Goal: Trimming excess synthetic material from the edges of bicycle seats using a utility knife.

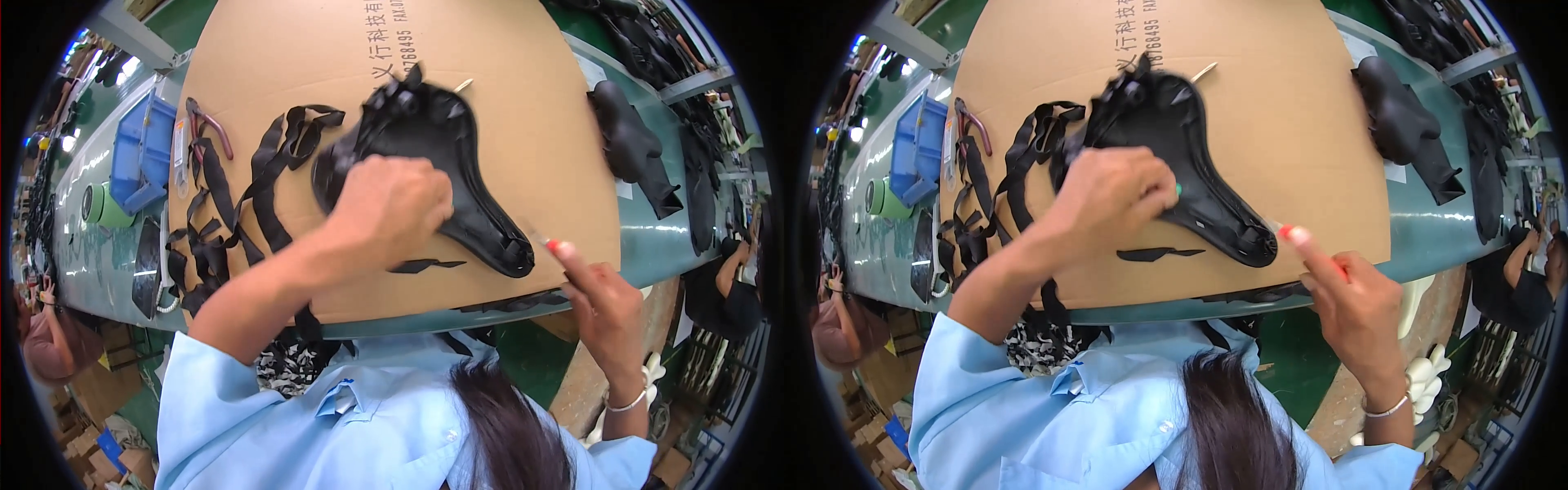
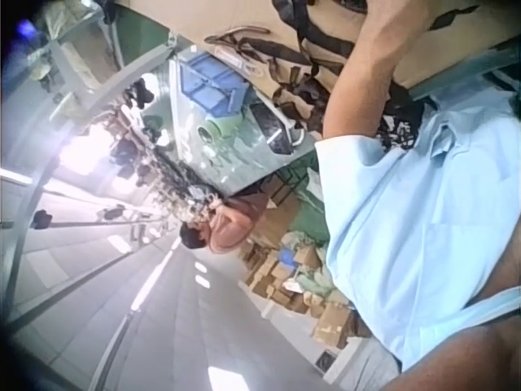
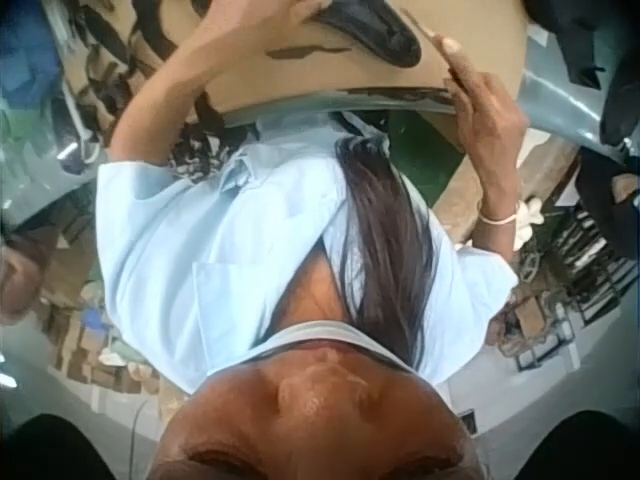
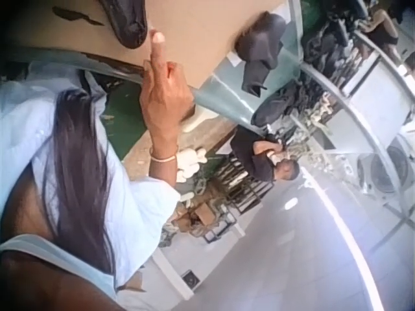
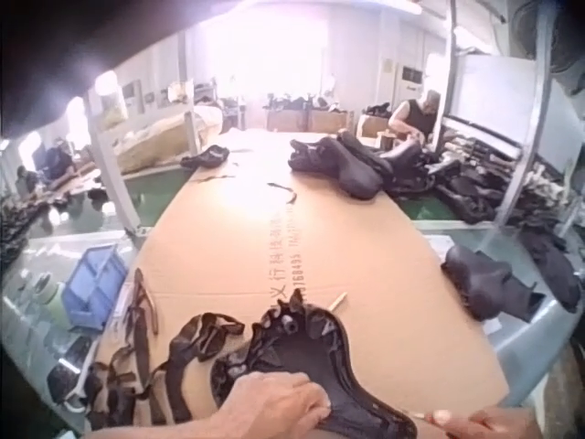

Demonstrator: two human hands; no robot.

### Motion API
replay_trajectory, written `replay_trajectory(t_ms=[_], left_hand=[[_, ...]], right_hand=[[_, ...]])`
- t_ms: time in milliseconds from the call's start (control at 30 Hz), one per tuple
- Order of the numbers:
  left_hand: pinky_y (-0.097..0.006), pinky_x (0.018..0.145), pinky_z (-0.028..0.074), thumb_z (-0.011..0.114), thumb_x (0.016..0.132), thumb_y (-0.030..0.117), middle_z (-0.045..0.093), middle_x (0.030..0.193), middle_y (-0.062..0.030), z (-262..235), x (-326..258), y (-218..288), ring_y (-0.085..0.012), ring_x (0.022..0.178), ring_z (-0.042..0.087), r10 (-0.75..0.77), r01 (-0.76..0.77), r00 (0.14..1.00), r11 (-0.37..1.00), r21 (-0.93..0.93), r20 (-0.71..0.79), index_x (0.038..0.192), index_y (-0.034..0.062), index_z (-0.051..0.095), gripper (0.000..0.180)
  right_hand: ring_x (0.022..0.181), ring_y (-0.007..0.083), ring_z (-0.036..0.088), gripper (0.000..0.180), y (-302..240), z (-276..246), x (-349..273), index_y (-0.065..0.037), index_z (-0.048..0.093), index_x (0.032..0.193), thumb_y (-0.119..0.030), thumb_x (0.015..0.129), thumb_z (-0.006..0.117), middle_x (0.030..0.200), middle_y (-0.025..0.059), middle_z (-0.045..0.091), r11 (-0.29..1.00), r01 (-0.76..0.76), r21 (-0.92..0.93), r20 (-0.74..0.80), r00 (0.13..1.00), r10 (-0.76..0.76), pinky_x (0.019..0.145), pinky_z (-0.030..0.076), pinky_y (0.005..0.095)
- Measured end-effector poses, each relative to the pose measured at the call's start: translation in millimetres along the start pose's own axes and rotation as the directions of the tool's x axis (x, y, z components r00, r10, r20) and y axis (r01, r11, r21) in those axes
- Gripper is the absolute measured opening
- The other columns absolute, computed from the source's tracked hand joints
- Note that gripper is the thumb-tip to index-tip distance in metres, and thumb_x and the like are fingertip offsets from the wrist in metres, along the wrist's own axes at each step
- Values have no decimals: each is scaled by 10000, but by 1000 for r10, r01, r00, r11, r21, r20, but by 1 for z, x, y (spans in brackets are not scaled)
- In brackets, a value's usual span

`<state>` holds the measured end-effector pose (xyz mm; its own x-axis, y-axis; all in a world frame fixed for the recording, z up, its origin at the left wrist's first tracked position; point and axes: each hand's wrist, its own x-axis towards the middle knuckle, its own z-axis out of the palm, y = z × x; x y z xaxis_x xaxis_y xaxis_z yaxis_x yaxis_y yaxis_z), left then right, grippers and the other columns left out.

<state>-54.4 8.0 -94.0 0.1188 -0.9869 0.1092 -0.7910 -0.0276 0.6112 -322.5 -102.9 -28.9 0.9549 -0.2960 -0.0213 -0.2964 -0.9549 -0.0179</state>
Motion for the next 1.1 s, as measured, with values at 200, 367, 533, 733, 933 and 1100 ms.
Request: replay_trajectory(t_ms=[200, 367, 533, 733, 933, 1100], left_hand=[[-323, 600, 487, 679, 721, 150, 634, 696, -106, 10, 36, 18, -217, 648, 631, 8, 56, 971, 964, -261, 239, 741, 18, 655, 135], [-225, 565, 391, 734, 723, 152, 594, 644, -9, 4, 51, 10, -69, 611, 522, -125, 268, 942, 839, -474, 311, 748, 4, 668, 164], [-203, 613, 384, 745, 738, 118, 608, 702, 21, 11, 58, -2, -58, 648, 531, -177, 365, 929, 587, -723, 326, 754, 37, 658, 120], [-202, 563, 345, 763, 764, 194, 609, 771, 38, -1, 56, -1, -17, 646, 478, -172, 148, 978, 158, -976, 120, 863, 69, 655, 193], [-306, 844, 468, 611, 912, 306, 658, 1012, -93, -25, 64, -61, -211, 925, 625, 224, -270, 812, 963, -7, -539, 1132, 45, 625, 342], [-310, 852, 462, 611, 907, 241, 644, 998, -105, -31, -22, -29, -213, 972, 610, -423, 363, 819, 905, -220, -388, 1038, 20, 642, 259]], right_hand=[[669, 77, 538, 521, -49, 30, -3, -41, 311, 1456, -132, 968, 472, 1092, 111, 611, 24, -311, 950, 231, 754, 614, 549, 480, 203], [632, 78, 537, 513, -66, 30, 8, -67, 310, 1457, -178, 976, 451, 1070, 85, 590, -393, -418, 819, 555, 751, 358, 510, 469, 214], [618, 91, 533, 521, -102, 29, 19, -59, 275, 1464, -199, 988, 436, 1081, 79, 573, -356, -401, 844, 522, 765, 377, 528, 481, 230], [704, 97, 590, 577, -95, 19, 7, -33, 313, 1444, -125, 924, 544, 1122, 121, 595, -460, -490, 741, 462, 868, -180, 630, 487, 203], [860, 166, 640, 377, -86, 62, 34, -6, 395, 1284, -149, 959, 520, 973, 98, 602, -213, -137, 967, 234, 803, 549, 688, 542, 282], [823, 93, 608, 356, -43, 71, 90, -3, 468, 1219, -149, 924, 604, 989, 57, 614, 26, -65, 998, 40, 836, 548, 702, 510, 239]])
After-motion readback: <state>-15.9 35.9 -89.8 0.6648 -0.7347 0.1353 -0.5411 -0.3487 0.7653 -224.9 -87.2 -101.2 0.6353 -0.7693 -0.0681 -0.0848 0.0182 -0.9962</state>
